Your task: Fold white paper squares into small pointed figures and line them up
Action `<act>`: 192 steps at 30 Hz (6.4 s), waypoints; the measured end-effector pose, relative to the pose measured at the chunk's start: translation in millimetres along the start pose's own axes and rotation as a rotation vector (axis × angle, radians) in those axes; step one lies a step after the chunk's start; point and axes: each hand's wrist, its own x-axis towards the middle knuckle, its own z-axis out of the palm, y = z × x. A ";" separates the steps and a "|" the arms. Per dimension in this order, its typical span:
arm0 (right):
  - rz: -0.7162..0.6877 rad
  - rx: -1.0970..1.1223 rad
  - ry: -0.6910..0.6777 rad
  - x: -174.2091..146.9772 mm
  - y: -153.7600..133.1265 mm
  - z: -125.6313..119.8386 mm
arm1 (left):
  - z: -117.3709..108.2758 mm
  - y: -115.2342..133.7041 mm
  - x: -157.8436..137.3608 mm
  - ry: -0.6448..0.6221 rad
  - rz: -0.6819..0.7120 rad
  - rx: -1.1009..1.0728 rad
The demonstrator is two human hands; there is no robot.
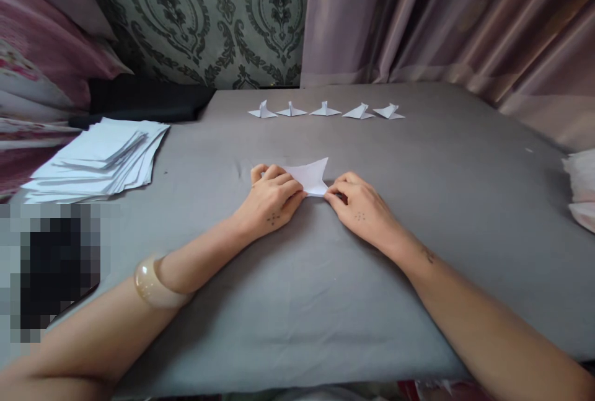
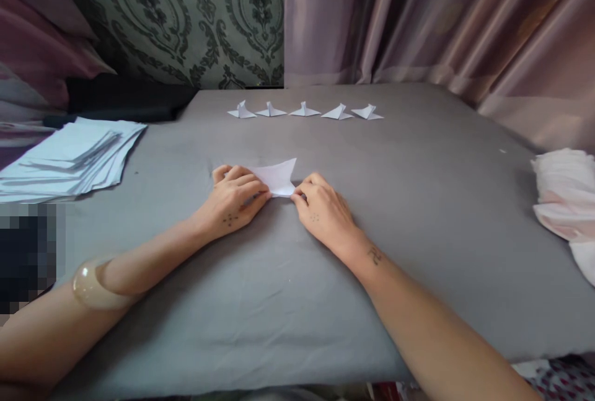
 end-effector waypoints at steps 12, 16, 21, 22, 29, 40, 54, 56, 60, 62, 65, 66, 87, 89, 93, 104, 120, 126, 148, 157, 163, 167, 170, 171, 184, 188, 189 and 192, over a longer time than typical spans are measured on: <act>0.041 -0.092 0.112 1.2 -3.3 9.0 | 15.4 -2.9 9.4 0.060 -0.162 -0.089; 0.036 -0.106 0.113 1.2 -3.2 10.0 | 15.6 -1.8 12.1 0.018 -0.222 -0.144; 0.046 -0.108 0.100 0.8 -5.2 9.2 | 14.4 -0.3 15.5 -0.035 -0.296 -0.177; 0.044 -0.107 0.097 0.8 -5.2 8.9 | 14.6 -0.5 15.7 -0.044 -0.301 -0.181; -0.188 -0.110 0.048 -0.1 -3.6 8.4 | 20.0 -4.5 12.1 -0.047 -0.299 -0.155; -0.304 -0.368 0.028 -10.6 -10.3 2.6 | 4.3 1.0 7.4 -0.087 -0.240 -0.277; -0.193 -0.227 -0.054 -8.3 -10.1 2.3 | 9.8 -4.4 10.5 0.108 -0.132 -0.092; -0.180 -0.198 -0.058 -7.8 -9.5 1.6 | 12.6 -6.3 9.8 0.159 -0.159 -0.044; -0.135 -0.050 -0.062 -4.1 -4.6 1.6 | 16.2 -7.4 7.4 0.118 -0.091 -0.033; -0.100 0.062 -0.064 -1.5 -1.2 1.8 | 15.6 -4.5 6.7 0.103 -0.042 0.002; -0.045 0.179 -0.083 1.2 1.6 1.3 | 12.2 2.5 6.5 0.198 -0.050 0.085; -0.032 0.196 -0.088 1.7 1.8 1.1 | 10.9 4.8 6.5 0.224 -0.054 0.108; 0.209 0.115 0.041 8.0 -3.1 0.4 | 13.0 -2.4 5.8 -0.136 0.274 0.033; 0.204 0.060 0.050 7.7 -1.0 2.7 | 12.7 -2.4 5.7 -0.179 0.268 0.050; 0.203 -0.016 0.047 6.6 2.8 1.8 | 11.0 -1.0 8.0 -0.274 0.219 0.063; 0.171 0.047 0.038 7.1 7.6 2.2 | 11.1 -0.6 6.3 -0.205 0.190 -0.036; -0.225 -0.254 0.108 -3.5 1.5 -3.6 | 0.8 -8.7 -2.9 0.117 0.204 0.111; -0.138 -0.168 0.021 -2.3 4.9 -4.0 | 1.5 -4.2 -2.4 0.034 0.136 0.022; -0.308 -0.043 -0.001 0.8 -0.6 10.4 | 1.7 -6.4 2.0 -0.005 -0.048 -0.123; -0.217 -0.070 0.067 -2.3 -10.7 10.3 | -12.2 -5.2 6.2 -0.020 -0.129 -0.228; -0.105 -0.073 0.092 4.9 -16.4 14.6 | -11.1 -14.6 6.6 -0.097 -0.108 -0.280; -0.095 -0.096 0.113 6.9 -16.1 18.3 | -14.5 -26.9 3.4 -0.183 0.026 -0.280; -0.098 -0.101 0.116 6.4 -15.7 19.5 | -20.7 -34.1 2.3 -0.266 0.083 -0.272; -0.097 -0.100 0.115 6.2 -15.6 19.7 | -23.0 -35.9 2.2 -0.301 0.094 -0.272; -0.093 -0.086 0.123 6.2 -17.1 21.4 | -17.9 -37.6 2.8 -0.172 0.187 -0.164; -0.108 -0.068 0.105 6.8 -14.5 19.5 | -9.9 -32.2 6.6 -0.005 0.177 -0.085; -0.115 -0.061 0.096 6.4 -13.5 18.4 | -8.3 -30.6 7.7 0.040 0.153 -0.056; -0.131 -0.037 0.067 3.8 -11.4 14.3 | -6.2 -26.5 9.5 0.121 0.036 -0.023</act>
